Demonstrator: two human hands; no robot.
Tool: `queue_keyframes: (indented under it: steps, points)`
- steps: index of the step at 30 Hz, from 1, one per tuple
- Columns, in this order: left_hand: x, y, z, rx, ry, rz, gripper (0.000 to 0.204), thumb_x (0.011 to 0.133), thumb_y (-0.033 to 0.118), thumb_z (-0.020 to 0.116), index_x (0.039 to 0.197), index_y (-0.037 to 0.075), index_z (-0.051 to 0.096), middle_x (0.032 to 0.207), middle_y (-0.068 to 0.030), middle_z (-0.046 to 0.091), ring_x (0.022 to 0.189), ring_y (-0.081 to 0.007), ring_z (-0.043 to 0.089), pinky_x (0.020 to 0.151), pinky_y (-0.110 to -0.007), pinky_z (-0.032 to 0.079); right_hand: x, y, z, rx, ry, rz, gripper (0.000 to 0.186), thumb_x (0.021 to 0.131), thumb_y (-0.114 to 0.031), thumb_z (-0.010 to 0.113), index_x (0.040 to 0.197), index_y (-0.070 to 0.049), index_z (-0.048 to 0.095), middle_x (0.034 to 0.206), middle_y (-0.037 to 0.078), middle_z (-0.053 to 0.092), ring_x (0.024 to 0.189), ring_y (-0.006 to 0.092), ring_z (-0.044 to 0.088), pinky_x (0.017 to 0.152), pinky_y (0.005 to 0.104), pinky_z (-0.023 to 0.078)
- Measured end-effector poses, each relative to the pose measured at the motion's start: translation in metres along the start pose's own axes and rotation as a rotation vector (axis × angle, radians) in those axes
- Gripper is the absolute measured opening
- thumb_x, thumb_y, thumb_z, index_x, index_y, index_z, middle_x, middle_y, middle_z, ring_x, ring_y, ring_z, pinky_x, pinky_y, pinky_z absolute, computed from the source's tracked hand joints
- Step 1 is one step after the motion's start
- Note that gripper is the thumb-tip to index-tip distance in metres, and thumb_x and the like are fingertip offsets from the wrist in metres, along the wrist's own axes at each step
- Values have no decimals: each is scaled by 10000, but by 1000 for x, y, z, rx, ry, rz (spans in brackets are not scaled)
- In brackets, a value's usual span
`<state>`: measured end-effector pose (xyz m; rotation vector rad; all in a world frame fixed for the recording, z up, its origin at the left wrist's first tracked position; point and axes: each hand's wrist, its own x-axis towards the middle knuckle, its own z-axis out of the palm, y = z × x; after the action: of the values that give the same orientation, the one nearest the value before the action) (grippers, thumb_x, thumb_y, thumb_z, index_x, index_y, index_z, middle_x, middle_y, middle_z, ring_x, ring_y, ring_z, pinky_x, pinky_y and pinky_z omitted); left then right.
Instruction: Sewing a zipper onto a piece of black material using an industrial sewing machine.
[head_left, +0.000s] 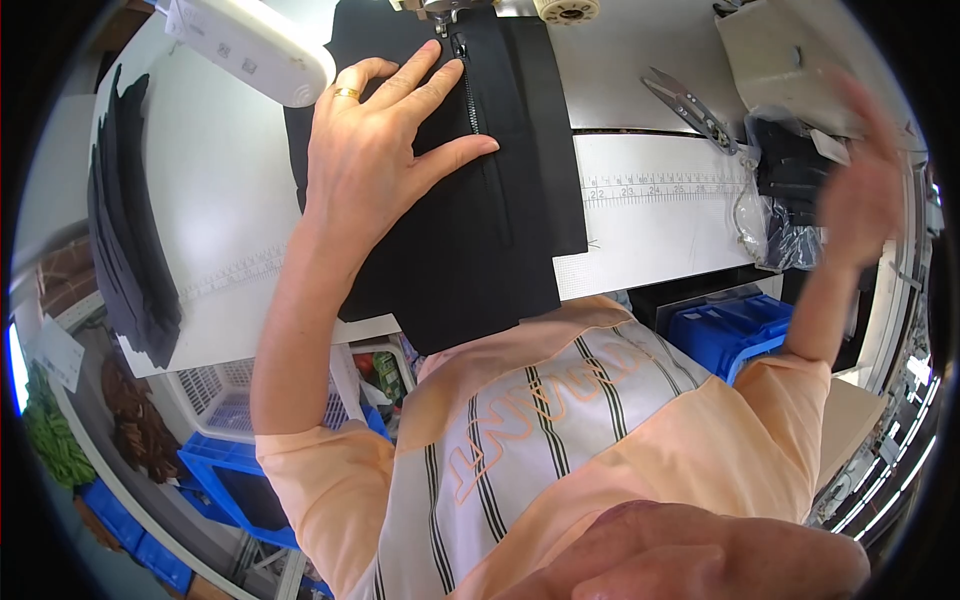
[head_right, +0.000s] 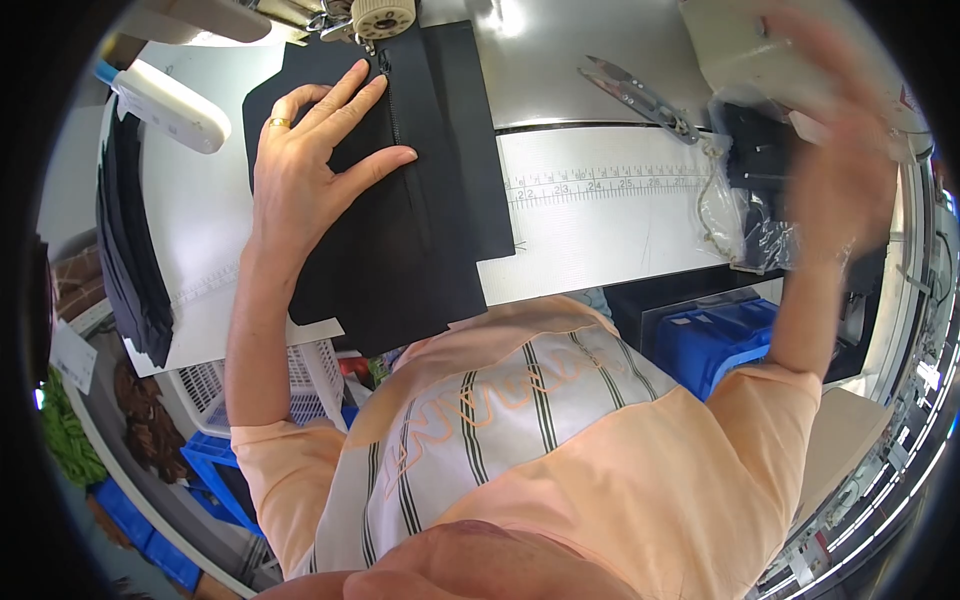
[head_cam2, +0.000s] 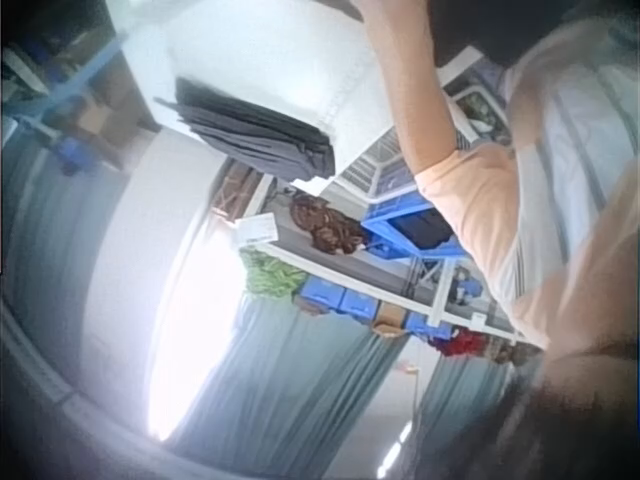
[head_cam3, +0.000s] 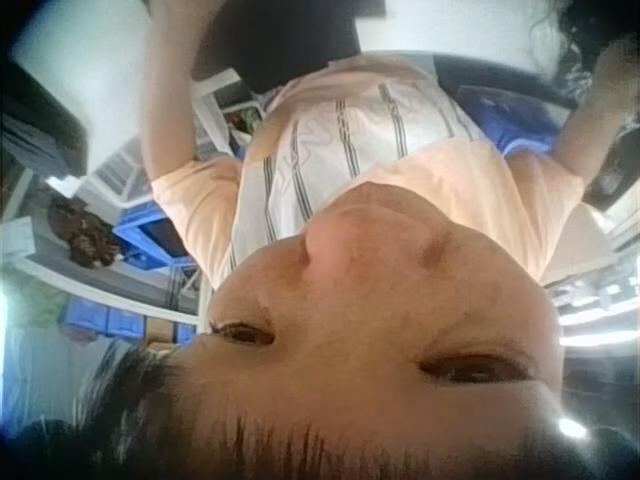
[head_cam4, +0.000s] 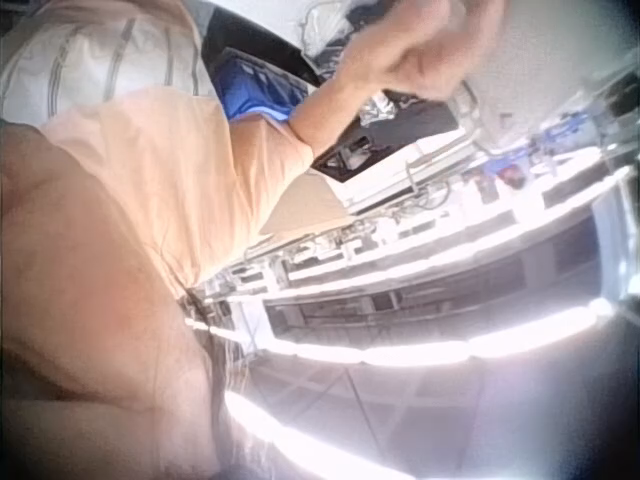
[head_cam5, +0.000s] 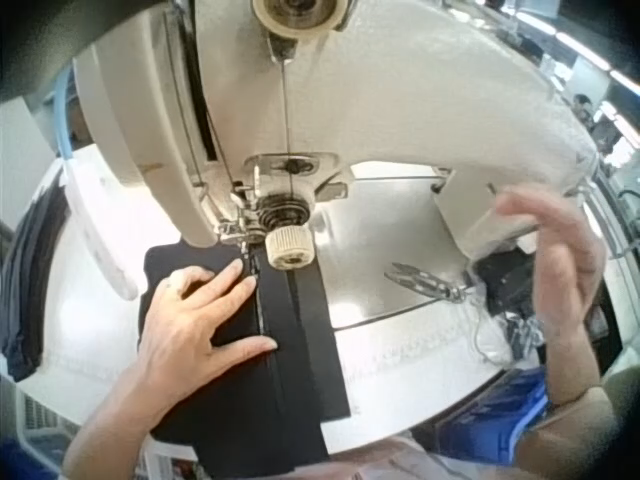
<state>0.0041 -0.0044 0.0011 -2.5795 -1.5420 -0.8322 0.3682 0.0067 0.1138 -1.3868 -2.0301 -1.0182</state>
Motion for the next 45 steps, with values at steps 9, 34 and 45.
queue_keyframes:
  steps: [9, 34, 45]
  points:
    - [0, -1, 3, 14, 45, 36, 587, 690, 491, 808, 1121, 102, 723, 1204, -58, 683, 1009, -279, 603, 827, -395, 493, 47, -154, 133, 1021, -900, -328, 470, 905, -433, 613, 1143, -28, 611, 1186, 205, 608, 1101, 377, 556, 938, 468, 451]
    - [2, 4, -1, 62, 39, 65, 510, 726, 452, 783, 1101, 114, 716, 1178, -45, 666, 1003, -228, 625, 756, -359, 472, 14, -157, 128, 990, -226, -361, 243, 856, -145, 704, 1089, -80, 714, 1149, 46, 693, 1042, 229, 642, 894, 346, 514]
    - [1, 3, 0, 47, 38, 59, 503, 723, 460, 780, 1096, 128, 721, 1181, -39, 663, 1012, -224, 619, 750, -348, 463, 12, -154, 133, 1101, -274, -358, 253, 859, -147, 713, 1112, -133, 718, 1186, 37, 672, 1066, 217, 627, 888, 316, 515]
